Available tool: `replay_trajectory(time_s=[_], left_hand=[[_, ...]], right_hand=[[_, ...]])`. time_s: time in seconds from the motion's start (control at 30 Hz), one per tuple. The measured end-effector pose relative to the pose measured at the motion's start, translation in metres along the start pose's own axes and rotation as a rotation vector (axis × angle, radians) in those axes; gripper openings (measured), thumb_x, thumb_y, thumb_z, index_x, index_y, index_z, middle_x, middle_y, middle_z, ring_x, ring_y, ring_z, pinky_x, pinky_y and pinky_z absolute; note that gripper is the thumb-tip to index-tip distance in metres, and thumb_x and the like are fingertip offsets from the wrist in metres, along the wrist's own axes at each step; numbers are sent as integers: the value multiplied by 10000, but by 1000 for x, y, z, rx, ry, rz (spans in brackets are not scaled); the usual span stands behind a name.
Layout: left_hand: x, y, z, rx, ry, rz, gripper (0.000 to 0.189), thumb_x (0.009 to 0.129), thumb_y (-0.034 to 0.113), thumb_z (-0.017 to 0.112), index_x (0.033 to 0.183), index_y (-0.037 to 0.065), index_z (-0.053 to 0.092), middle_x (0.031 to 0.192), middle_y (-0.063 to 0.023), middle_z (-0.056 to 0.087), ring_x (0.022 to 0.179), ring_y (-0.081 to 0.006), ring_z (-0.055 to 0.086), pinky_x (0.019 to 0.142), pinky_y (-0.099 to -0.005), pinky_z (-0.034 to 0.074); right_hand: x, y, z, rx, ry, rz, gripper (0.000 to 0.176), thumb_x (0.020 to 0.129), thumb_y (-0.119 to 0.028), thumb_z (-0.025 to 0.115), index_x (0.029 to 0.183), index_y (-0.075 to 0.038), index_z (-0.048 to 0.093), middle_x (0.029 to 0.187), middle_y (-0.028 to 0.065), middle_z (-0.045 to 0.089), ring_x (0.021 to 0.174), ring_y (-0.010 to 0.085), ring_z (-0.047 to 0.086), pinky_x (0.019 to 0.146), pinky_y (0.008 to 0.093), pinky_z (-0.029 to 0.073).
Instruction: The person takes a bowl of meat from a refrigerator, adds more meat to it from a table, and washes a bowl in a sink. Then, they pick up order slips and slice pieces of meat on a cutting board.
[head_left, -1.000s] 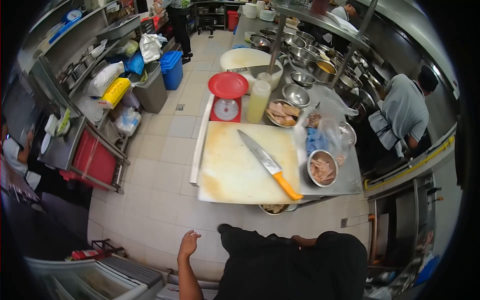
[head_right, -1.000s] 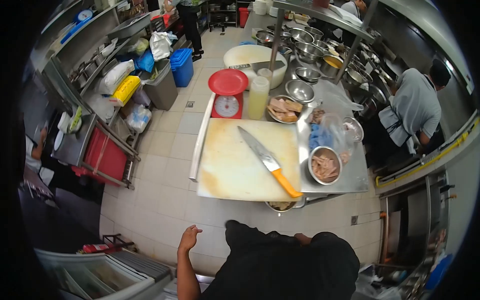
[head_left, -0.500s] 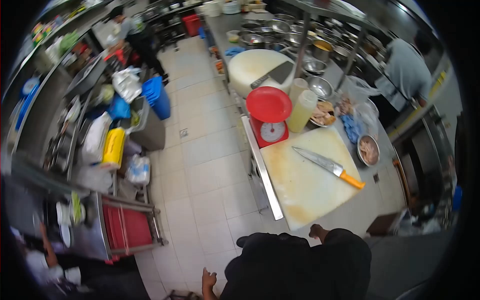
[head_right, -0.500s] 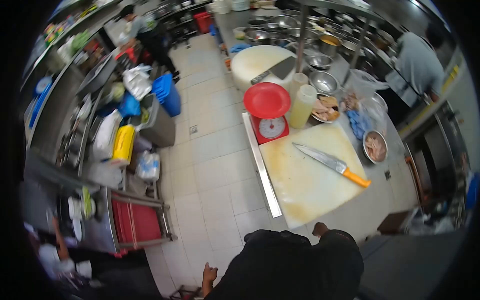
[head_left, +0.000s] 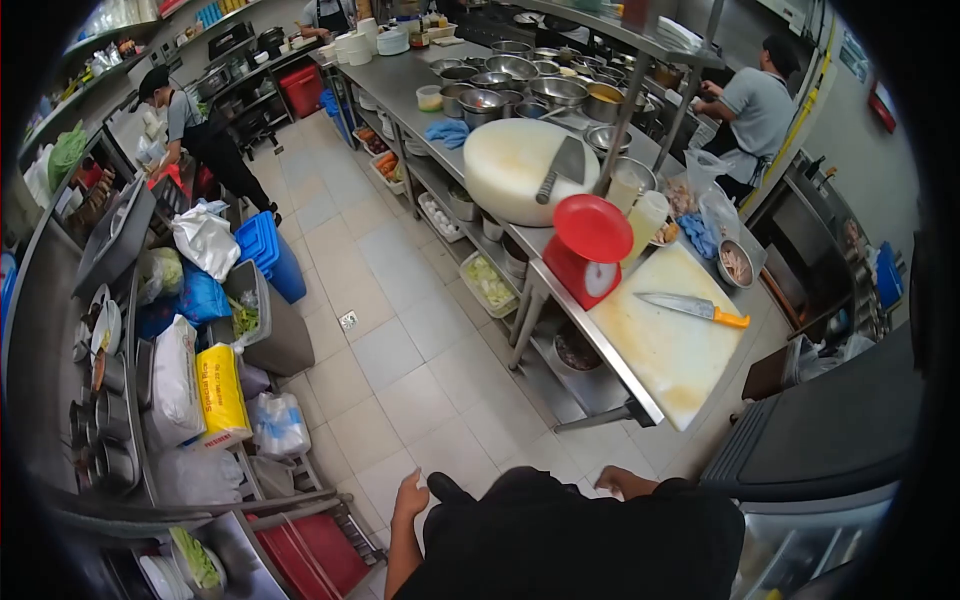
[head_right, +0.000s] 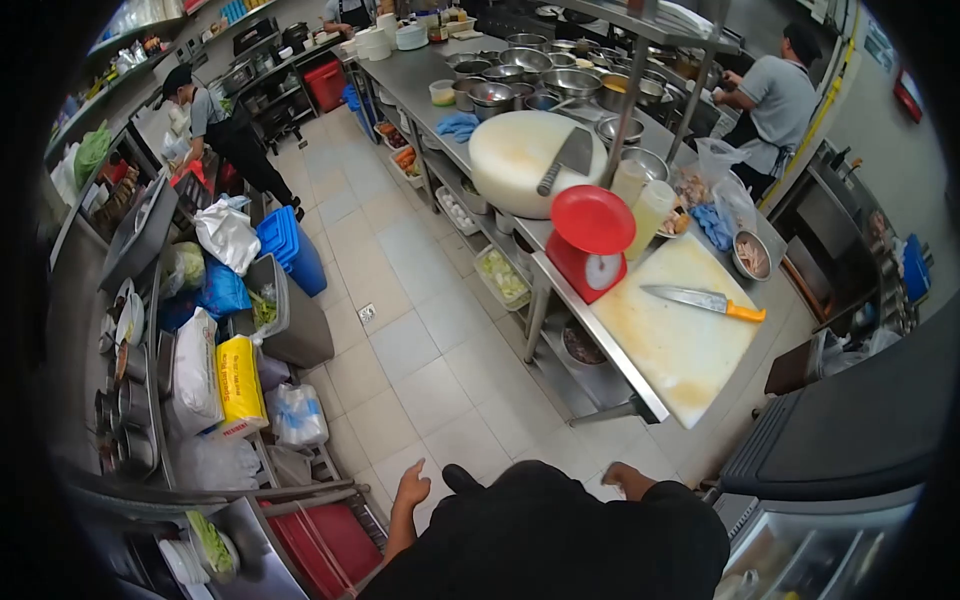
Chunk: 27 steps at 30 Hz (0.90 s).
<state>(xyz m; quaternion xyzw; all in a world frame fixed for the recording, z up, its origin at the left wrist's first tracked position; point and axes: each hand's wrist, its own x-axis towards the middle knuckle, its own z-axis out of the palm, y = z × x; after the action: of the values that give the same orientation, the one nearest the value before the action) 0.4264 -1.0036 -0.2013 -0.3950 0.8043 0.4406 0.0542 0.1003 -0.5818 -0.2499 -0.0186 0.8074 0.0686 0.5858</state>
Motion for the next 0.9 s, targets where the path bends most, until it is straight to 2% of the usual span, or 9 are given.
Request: replay_trajectory(time_s=[0.07, 0.2, 0.33, 0.5, 0.57, 0.67, 0.7, 0.8, 0.9], left_hand=[[30, 12, -39, -75, -58, -54, 709, 776, 149, 574, 1417, 0, 310, 1336, -279, 458, 1243, -378, 459, 1057, -366, 350], [87, 0, -96, 111, -186, -29, 895, 783, 191, 628, 1465, -12, 85, 1311, -330, 448, 1231, -400, 463, 1032, -388, 375], [136, 16, -154, 72, -123, -46, 854, 823, 244, 629, 1479, 50, 117, 1243, -294, 527, 1138, -366, 552, 973, -392, 425], [234, -3, -192, -70, -144, -82, 439, 919, 273, 444, 1271, 23, 526, 1077, -286, 610, 1040, -400, 590, 916, -420, 454], [265, 2, -213, 403, -158, 289, 389, 929, 240, 355, 1001, 6, 658, 951, -252, 646, 978, -389, 604, 868, -446, 464], [320, 18, -241, 595, -376, 191, 336, 897, 197, 369, 930, 6, 643, 918, -242, 649, 930, -416, 597, 838, -464, 464], [345, 20, -248, 340, -379, 41, 352, 861, 214, 439, 1098, 24, 619, 1010, -251, 637, 961, -421, 596, 866, -443, 465], [417, 9, -262, 114, -105, -107, 776, 757, 198, 612, 1434, 16, 278, 1236, -276, 537, 1126, -392, 549, 954, -396, 438], [488, 61, -295, -146, 27, -115, 821, 777, 155, 592, 1456, -13, 164, 1229, -297, 530, 1128, -385, 550, 924, -382, 459]], right_hand=[[75, -47, 7, -1062, 166, -1014, 488, 763, -285, 700, 1160, -17, 604, 932, 139, 674, 816, 265, 668, 607, 404, 549], [50, -180, -18, 455, 162, -480, 437, 744, -283, 700, 1088, -32, 605, 850, 116, 645, 845, 242, 650, 725, 361, 537], [-74, -309, -98, 354, 738, -892, 270, 739, -222, 693, 907, -27, 610, 748, 104, 617, 687, 213, 598, 651, 336, 494], [-121, -467, -218, 500, 739, -1023, 177, 754, -143, 658, 874, -21, 612, 727, 100, 606, 664, 225, 583, 619, 355, 463], [-135, -529, -265, 363, 726, -1176, 167, 773, -118, 647, 908, -22, 624, 766, 117, 615, 699, 256, 590, 645, 367, 465], [-174, -602, -339, 133, 695, -1288, 202, 802, -136, 661, 967, -22, 641, 862, 161, 639, 784, 316, 604, 701, 385, 473], [-174, -626, -363, 128, 685, -1287, 202, 802, -136, 661, 967, -22, 641, 862, 161, 639, 784, 316, 604, 701, 385, 473], [-176, -688, -438, 74, 619, -1407, 259, 826, -166, 651, 1039, -20, 640, 956, 185, 643, 833, 333, 611, 731, 390, 481], [-219, -716, -520, 133, 637, -1344, 310, 843, -188, 639, 1106, -24, 627, 991, 188, 641, 881, 329, 613, 768, 385, 483]])
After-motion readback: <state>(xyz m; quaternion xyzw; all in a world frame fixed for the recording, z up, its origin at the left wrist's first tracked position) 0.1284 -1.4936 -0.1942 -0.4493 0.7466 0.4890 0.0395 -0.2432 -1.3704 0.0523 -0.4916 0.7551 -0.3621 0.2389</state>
